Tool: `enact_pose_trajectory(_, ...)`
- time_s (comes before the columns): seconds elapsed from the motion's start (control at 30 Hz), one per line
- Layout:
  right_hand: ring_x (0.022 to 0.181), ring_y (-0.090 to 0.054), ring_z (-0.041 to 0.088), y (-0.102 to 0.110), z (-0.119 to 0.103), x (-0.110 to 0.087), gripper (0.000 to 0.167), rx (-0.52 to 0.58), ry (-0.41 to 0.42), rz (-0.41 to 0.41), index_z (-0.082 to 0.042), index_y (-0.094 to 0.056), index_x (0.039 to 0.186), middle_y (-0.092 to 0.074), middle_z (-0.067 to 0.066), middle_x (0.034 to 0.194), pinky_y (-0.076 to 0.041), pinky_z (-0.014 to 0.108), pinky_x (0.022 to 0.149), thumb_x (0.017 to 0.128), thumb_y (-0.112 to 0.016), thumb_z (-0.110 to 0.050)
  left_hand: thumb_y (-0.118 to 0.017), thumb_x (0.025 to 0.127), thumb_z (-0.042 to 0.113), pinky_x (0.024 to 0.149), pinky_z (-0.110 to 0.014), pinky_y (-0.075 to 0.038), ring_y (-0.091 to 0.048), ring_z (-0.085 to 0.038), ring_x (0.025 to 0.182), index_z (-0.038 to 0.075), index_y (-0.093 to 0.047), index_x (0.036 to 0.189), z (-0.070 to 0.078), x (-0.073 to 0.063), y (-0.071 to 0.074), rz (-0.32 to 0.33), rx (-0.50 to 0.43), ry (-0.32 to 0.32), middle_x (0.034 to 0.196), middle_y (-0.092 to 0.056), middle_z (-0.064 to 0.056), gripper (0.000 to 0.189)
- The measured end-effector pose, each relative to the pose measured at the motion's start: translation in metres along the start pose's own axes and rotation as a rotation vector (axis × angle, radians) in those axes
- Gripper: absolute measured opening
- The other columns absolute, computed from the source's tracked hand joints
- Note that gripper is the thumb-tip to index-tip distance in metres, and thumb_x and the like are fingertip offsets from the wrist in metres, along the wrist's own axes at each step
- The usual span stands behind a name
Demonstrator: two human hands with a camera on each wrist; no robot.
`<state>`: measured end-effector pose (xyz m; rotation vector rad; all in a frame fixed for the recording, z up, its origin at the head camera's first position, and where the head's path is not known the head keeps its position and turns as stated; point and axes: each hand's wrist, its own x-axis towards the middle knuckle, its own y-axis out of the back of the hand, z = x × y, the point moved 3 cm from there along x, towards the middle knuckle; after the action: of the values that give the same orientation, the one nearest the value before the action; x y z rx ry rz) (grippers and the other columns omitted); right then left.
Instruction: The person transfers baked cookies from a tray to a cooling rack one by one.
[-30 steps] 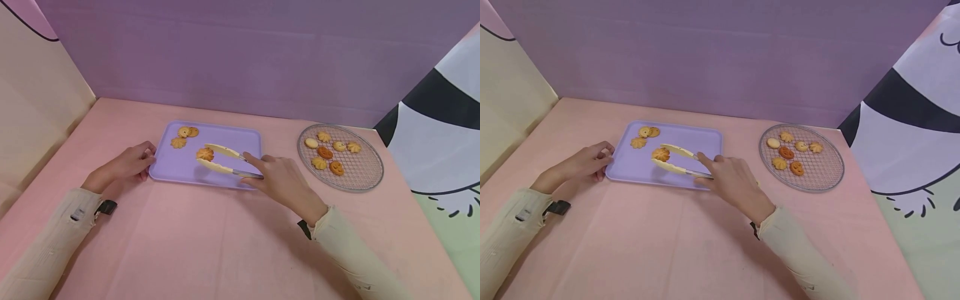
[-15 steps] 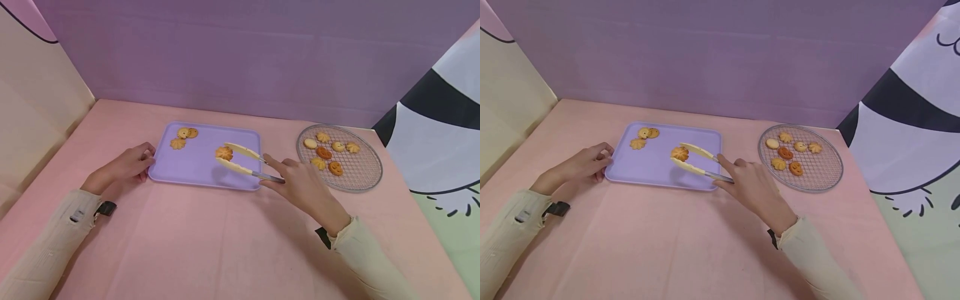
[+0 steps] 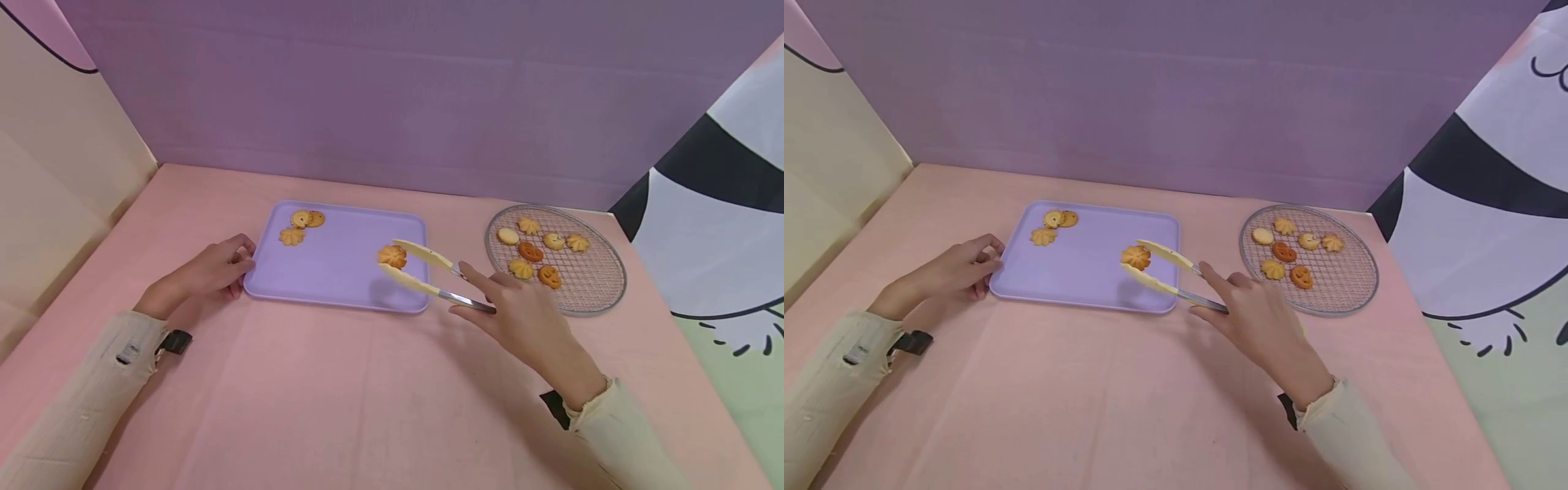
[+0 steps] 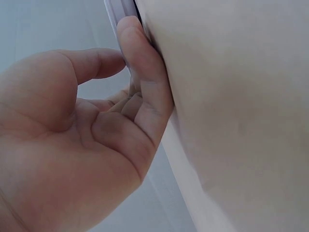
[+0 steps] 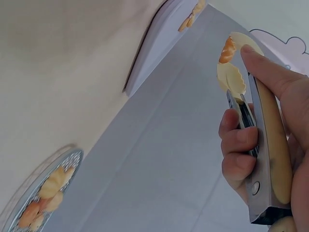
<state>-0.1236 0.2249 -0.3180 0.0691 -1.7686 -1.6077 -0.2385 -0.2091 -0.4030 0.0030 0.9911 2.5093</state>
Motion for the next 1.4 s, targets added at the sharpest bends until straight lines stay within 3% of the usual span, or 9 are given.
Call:
enact_pose_trajectory(0.17, 0.050, -0.045, 0.012, 0.005, 0.007, -0.010, 0.061, 0.001, -0.009, 0.024, -0.013, -0.067, 0.130, -0.063, 0.003, 0.068, -0.031, 0.023, 0.041, 0.080, -0.079, -0.046, -0.050, 0.102, 0.007, 0.049, -0.029, -0.054, -0.060, -0.017, 0.052, -0.006, -0.040, 0.125, 0.001, -0.001, 0.001, 0.005, 0.006, 0.007, 0.071, -0.060, -0.009, 0.028)
enact_pose_trajectory(0.37, 0.051, -0.045, 0.010, 0.012, 0.014, -0.021, 0.073, 0.011, -0.018, 0.058, -0.011, -0.067, 0.129, -0.064, 0.003, 0.068, -0.033, 0.023, 0.043, 0.092, -0.045, -0.070, -0.050, 0.102, 0.008, 0.050, -0.029, -0.054, -0.059, -0.016, 0.052, -0.006, -0.040, 0.126, 0.002, 0.000, 0.002, 0.003, 0.009, 0.002, 0.071, -0.060, -0.009, 0.029)
enact_pose_trajectory(0.43, 0.051, -0.043, 0.009, 0.013, 0.017, -0.024, 0.075, 0.012, -0.037, 0.053, -0.011, -0.068, 0.129, -0.063, 0.002, 0.067, -0.033, 0.023, 0.044, 0.091, -0.042, -0.071, -0.050, 0.102, 0.007, 0.050, -0.029, -0.054, -0.059, -0.017, 0.052, -0.006, -0.040, 0.126, 0.002, -0.001, 0.001, 0.002, 0.006, 0.006, 0.071, -0.060, -0.009, 0.029)
enact_pose_trajectory(0.6, 0.050, -0.040, 0.008, 0.017, 0.025, -0.031, 0.060, 0.009, -0.092, 0.026, -0.012, -0.069, 0.127, -0.057, -0.002, 0.064, -0.032, 0.023, 0.044, 0.086, -0.070, -0.056, -0.050, 0.102, 0.007, 0.050, -0.029, -0.054, -0.059, -0.017, 0.052, -0.006, -0.040, 0.125, 0.002, -0.002, 0.002, 0.002, 0.003, 0.007, 0.071, -0.060, -0.009, 0.029)
enact_pose_trajectory(0.73, 0.051, -0.038, 0.009, 0.020, 0.031, -0.038, 0.058, -0.008, -0.150, 0.016, -0.013, -0.069, 0.126, -0.054, -0.004, 0.064, -0.029, 0.023, 0.044, 0.078, -0.083, -0.042, -0.050, 0.101, 0.006, 0.050, -0.029, -0.054, -0.060, -0.017, 0.052, -0.006, -0.040, 0.124, 0.003, -0.002, 0.003, 0.007, 0.004, 0.006, 0.071, -0.060, -0.009, 0.028)
enact_pose_trajectory(1.1, 0.055, -0.043, 0.014, 0.026, 0.057, -0.059, 0.063, -0.054, -0.269, 0.029, -0.010, -0.069, 0.126, -0.052, -0.002, 0.066, -0.030, 0.029, 0.044, 0.073, -0.086, -0.039, -0.049, 0.102, 0.007, 0.052, -0.028, -0.054, -0.059, -0.017, 0.054, -0.005, -0.040, 0.125, 0.004, -0.004, -0.003, -0.013, -0.005, 0.030, 0.073, -0.059, -0.010, 0.027)
enact_pose_trajectory(1.4, 0.049, -0.040, 0.018, 0.026, 0.089, -0.070, 0.065, -0.087, -0.343, 0.031, -0.008, -0.069, 0.125, -0.043, -0.005, 0.053, -0.030, 0.035, 0.041, 0.074, -0.084, -0.045, -0.049, 0.102, 0.007, 0.051, -0.028, -0.054, -0.059, -0.016, 0.053, -0.005, -0.040, 0.125, 0.003, -0.001, -0.002, -0.002, -0.004, 0.021, 0.074, -0.060, -0.010, 0.028)
